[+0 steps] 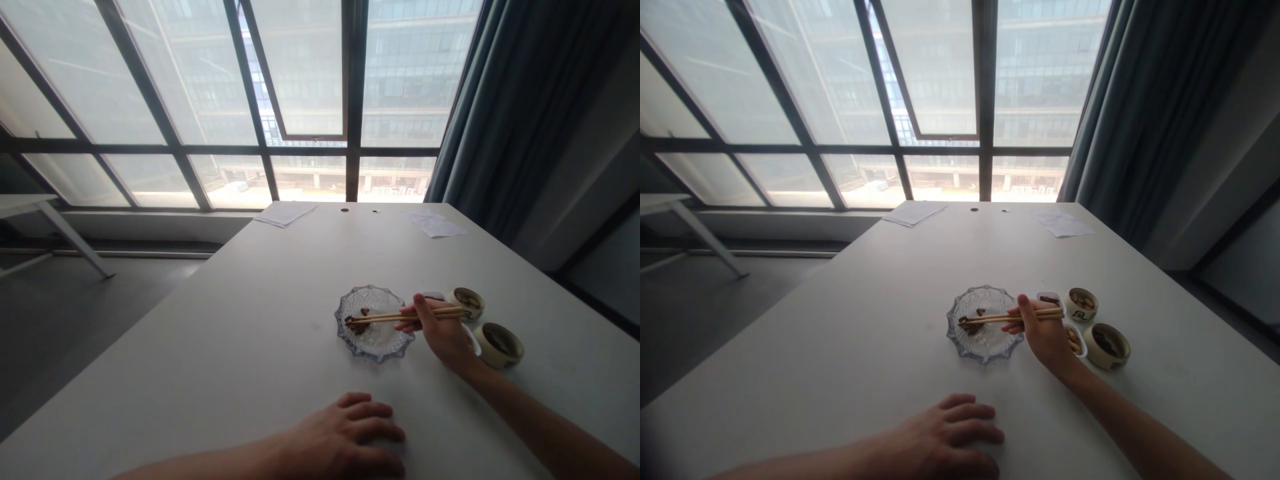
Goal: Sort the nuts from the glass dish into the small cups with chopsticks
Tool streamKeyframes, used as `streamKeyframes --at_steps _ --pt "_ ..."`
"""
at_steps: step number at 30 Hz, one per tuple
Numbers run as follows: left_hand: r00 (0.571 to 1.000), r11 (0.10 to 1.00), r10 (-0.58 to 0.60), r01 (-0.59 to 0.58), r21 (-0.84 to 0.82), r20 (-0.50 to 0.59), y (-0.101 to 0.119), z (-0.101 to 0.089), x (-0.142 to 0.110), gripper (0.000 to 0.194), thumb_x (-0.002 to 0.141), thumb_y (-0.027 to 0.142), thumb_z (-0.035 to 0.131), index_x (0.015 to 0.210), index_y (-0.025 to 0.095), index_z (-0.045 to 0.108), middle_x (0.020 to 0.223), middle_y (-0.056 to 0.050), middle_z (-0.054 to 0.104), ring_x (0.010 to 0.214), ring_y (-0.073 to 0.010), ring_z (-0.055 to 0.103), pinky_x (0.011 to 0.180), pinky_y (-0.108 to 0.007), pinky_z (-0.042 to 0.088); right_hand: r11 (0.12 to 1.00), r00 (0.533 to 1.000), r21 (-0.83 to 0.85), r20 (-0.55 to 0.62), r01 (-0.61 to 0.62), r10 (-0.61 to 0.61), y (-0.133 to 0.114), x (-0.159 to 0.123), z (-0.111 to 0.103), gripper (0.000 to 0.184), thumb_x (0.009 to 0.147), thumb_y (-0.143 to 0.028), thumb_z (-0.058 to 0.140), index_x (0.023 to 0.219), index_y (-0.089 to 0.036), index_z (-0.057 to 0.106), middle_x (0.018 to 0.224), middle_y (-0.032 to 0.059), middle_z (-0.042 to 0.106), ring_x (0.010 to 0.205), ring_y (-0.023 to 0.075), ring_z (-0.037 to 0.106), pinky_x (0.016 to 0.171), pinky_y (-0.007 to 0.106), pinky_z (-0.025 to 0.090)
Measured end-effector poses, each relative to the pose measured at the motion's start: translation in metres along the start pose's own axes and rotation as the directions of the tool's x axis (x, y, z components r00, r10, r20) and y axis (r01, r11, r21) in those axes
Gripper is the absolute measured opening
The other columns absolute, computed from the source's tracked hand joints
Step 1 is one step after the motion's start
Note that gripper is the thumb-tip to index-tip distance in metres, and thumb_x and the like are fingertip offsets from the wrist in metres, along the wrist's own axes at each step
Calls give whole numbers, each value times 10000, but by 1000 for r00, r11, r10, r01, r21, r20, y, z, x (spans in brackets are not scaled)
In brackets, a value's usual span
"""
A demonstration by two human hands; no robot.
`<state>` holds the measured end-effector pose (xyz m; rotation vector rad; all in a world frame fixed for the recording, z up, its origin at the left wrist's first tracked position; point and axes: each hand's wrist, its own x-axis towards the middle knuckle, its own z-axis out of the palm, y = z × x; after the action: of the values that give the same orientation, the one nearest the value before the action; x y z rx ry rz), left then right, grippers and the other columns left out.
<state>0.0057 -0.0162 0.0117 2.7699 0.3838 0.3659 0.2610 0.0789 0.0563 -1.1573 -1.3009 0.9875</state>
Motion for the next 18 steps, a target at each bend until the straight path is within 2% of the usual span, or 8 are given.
streamKeyframes --at_steps 4,7,10,13,15,18 --pt "1000 1000 -9 9 1 -3 -1 4 0 243 1137 356 524 1334 285 648 1530 -19 639 1495 -232 518 1319 -382 269 998 995 35 -88 56 -53 -4 -1 -10 631 837 -824 705 720 -207 764 626 117 779 538 285 787 524 358 685" --pt "1000 1000 -14 14 -7 9 -1 5 -1 248 1120 358 558 1342 288 643 1536 -23 633 1497 -241 515 1315 -398 282 995 986 33 -147 89 -83 -12 -3 -28 610 878 -777 709 768 -181 784 670 130 796 564 273 796 537 340 686" --pt "999 1000 -20 20 -15 34 0 3 0 269 1105 372 581 1356 289 637 1557 -28 614 1504 -254 506 1314 -408 292 994 969 6 -222 111 -107 -21 -7 -58 594 913 -739 703 824 -160 803 701 135 804 608 278 808 549 339 688" --pt "997 999 -36 36 -9 65 2 -3 2 248 1133 334 533 1351 291 643 1559 -22 611 1510 -246 502 1313 -404 294 991 938 -26 -320 130 -131 -25 -11 -95 508 957 -654 708 844 -171 815 738 126 813 649 286 815 608 359 702" --pt "996 999 -48 49 -13 80 4 -8 4 250 1150 313 496 1346 287 649 1553 -22 617 1514 -244 499 1311 -405 300 987 903 -20 -400 161 -156 -24 -14 -119 467 971 -631 699 793 -213 808 707 103 800 617 280 803 586 362 698" --pt "995 997 -51 55 -47 88 6 -13 5 257 1146 292 506 1356 279 653 1551 -36 621 1514 -254 502 1308 -417 314 985 873 -22 -460 172 -163 -18 -19 -147 425 975 -607 701 780 -245 806 712 88 793 592 279 791 593 379 705"
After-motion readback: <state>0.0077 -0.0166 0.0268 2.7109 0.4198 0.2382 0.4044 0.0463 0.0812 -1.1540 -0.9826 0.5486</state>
